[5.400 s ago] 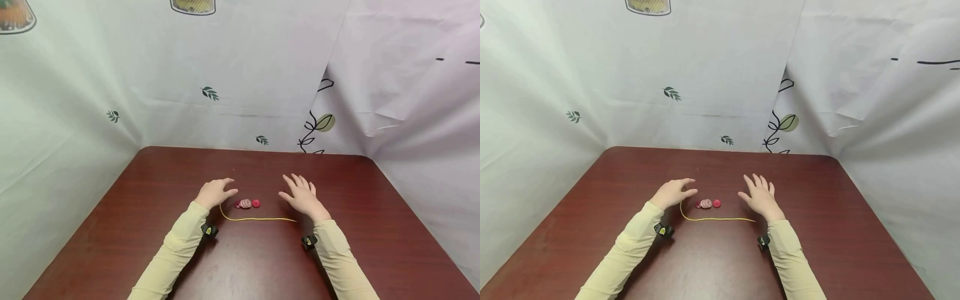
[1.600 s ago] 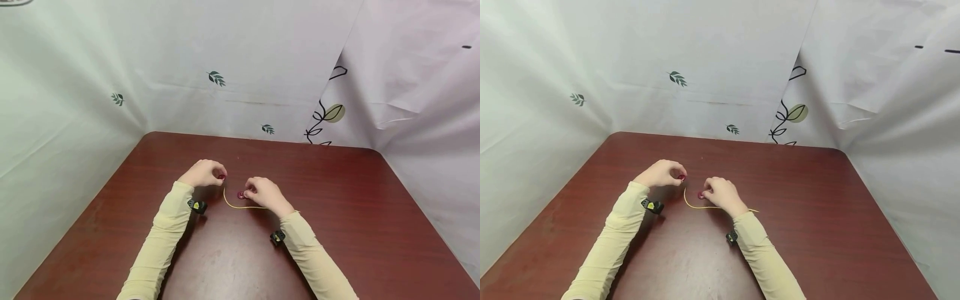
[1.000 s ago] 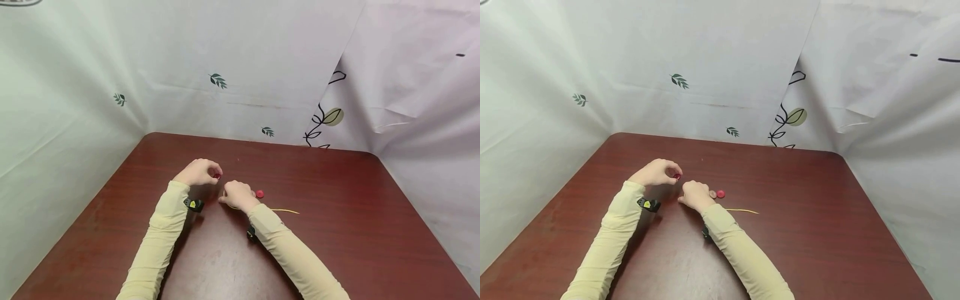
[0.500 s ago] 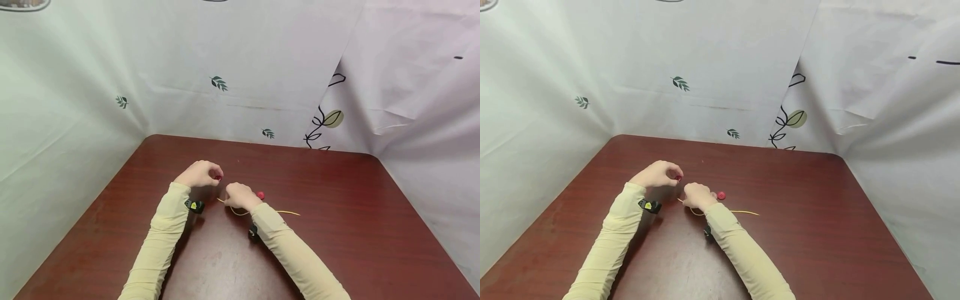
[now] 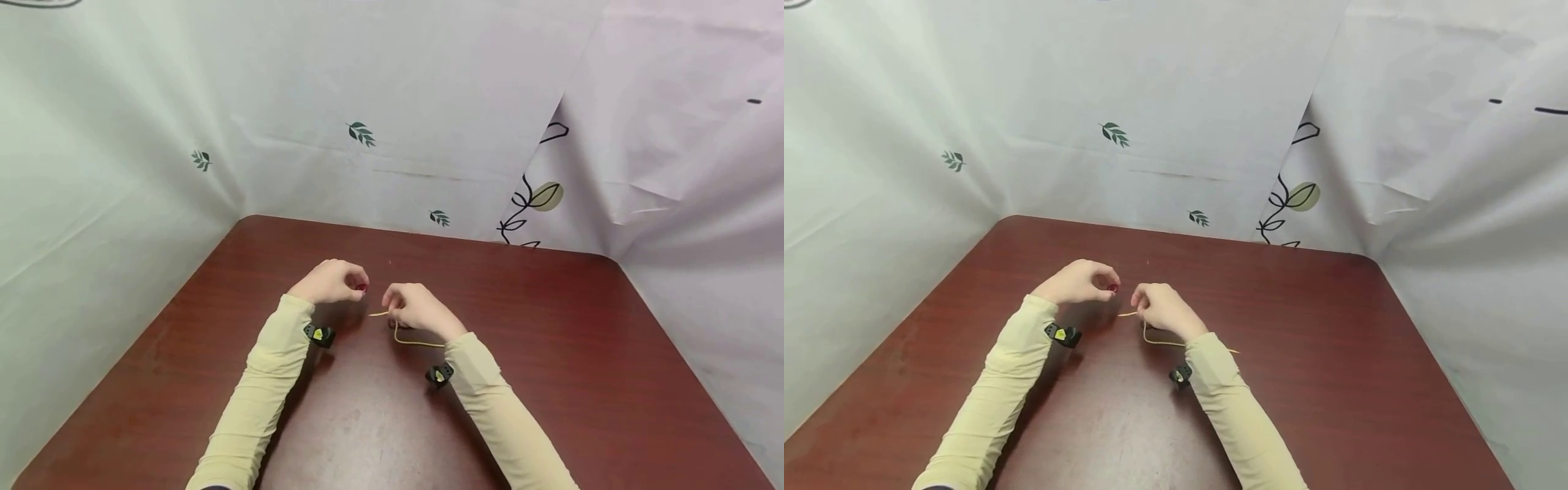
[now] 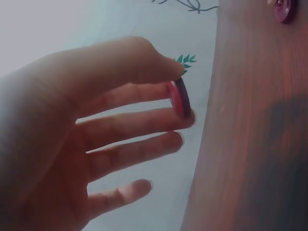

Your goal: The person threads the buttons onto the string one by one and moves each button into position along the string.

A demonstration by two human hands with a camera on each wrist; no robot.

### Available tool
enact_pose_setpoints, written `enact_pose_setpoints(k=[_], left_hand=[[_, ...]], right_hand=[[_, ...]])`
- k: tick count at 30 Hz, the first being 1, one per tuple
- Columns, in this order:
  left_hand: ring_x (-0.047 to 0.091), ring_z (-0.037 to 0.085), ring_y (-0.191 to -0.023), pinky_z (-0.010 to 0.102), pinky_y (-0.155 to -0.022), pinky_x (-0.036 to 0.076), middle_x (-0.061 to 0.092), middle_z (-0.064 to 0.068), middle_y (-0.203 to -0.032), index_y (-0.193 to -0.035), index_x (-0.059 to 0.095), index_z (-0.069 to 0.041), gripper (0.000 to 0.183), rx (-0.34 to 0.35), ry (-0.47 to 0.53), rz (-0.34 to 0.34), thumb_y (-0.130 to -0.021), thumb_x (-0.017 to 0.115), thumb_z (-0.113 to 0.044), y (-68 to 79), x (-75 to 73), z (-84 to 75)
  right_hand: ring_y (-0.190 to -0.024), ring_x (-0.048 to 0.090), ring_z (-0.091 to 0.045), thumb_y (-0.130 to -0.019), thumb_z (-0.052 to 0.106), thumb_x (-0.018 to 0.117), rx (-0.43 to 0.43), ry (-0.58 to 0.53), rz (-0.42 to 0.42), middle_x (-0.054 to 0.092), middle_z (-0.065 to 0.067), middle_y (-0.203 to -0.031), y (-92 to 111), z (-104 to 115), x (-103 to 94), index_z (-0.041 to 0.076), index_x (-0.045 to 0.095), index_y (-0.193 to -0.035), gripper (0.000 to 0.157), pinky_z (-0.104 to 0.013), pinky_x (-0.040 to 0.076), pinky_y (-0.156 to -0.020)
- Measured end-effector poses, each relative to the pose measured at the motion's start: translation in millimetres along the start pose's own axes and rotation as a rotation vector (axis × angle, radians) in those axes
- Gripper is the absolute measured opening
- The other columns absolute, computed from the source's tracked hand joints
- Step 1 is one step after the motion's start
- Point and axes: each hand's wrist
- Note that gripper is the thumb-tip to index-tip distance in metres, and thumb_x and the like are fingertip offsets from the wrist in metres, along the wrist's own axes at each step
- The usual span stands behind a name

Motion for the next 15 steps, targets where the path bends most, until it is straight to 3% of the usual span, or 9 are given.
enact_pose_setpoints(k=[5, 11, 15], left_hand=[[0.065, 0.013, -0.082, 0.031, -0.079, 0.051, 0.070, -0.005, -0.085, -0.092, 0.071, -0.017, 0.012, 0.037, 0.032, -0.029, -0.080, 0.072, -0.019, -1.0, -0.2, -3.6], [0.065, 0.009, -0.082, 0.029, -0.079, 0.052, 0.070, -0.007, -0.087, -0.094, 0.070, -0.016, 0.012, 0.155, 0.022, -0.067, -0.082, 0.071, -0.020, -2.2, 0.0, -6.5], [0.064, 0.007, -0.082, 0.027, -0.080, 0.052, 0.070, -0.008, -0.087, -0.096, 0.071, -0.014, 0.014, 0.230, 0.022, -0.084, -0.083, 0.071, -0.019, -5.4, 0.0, -7.3]], right_hand=[[-0.061, 0.060, -0.009, -0.091, 0.004, 0.057, 0.009, -0.031, -0.044, 0.070, -0.011, -0.083, 11, -6, -4.6, 0.003, 0.069, -0.095, 0.012, -0.020, 0.048, -0.060], [-0.070, 0.067, -0.025, -0.095, 0.014, 0.060, 0.011, -0.127, -0.082, 0.070, -0.016, -0.082, 21, -13, -7.2, 0.006, 0.064, -0.091, 0.010, -0.025, 0.050, -0.064], [-0.066, 0.062, -0.019, -0.096, 0.019, 0.059, 0.001, -0.116, -0.120, 0.066, -0.013, -0.073, 22, -18, -7.1, 0.006, 0.065, -0.089, 0.016, -0.025, 0.047, -0.065]])
Point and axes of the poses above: each hand's wrist, its own y-axis away from the middle knuckle, its own x-axis out of the palm, z = x × y
